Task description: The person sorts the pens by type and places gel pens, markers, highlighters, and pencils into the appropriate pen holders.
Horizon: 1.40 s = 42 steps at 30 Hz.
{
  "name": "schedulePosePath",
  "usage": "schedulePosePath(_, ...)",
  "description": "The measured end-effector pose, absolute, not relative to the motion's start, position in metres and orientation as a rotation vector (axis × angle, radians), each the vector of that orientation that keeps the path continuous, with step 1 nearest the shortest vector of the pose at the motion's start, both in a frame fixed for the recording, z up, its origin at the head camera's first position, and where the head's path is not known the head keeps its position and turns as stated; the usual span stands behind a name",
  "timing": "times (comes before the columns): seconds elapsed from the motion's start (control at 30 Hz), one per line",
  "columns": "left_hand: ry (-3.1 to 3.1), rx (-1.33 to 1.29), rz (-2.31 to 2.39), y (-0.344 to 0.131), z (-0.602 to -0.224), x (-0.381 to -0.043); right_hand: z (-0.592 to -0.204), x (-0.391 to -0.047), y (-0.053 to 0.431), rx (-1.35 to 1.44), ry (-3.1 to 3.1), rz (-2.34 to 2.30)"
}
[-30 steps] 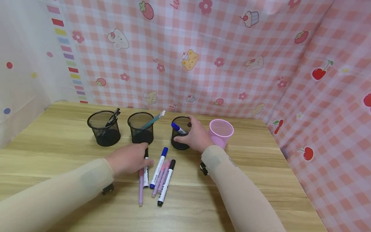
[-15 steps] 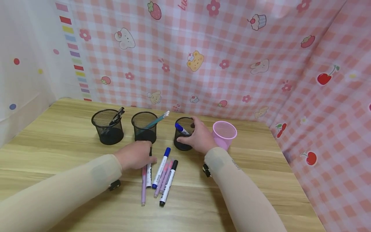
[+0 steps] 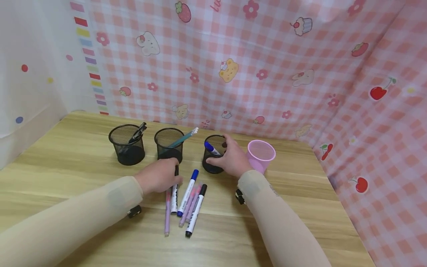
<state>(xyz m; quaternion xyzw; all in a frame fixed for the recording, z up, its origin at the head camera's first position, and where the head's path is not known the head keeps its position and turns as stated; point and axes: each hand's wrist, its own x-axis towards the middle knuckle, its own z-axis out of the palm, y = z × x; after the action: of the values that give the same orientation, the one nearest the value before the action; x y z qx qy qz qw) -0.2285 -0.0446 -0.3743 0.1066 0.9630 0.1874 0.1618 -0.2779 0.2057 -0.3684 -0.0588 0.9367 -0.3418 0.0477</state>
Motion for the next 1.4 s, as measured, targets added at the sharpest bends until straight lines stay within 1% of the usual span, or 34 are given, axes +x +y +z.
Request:
schedulePosePath(0.3,2.763,0.429,0.474,-0.036,-0.372,-0.231,-0.368,-0.274,0.217,-0.172,2.914,-1.023)
schedulePosePath(0.77,2.799,0.411,0.449,-0.037,-0.367,-0.229,-0.368,-0.275,0.211,-0.170,2.865,-1.056)
schedulePosePath(0.97,2.888,0.484,0.641,-0.029,-0.354,-0.227,-0.369,-0.278,0.208,-0.182,2.875,-1.078)
schedulePosePath(1.2,2.951,0.606,0.922,-0.007,-0.342,-0.233,-0.373,-0.282,0.208,-0.233,2.880,-1.109)
schedulePosePath(1.4,2.992,0.680,0.954,0.012,-0.341,-0.243,-0.374,-0.282,0.207,-0.283,2.887,-1.129)
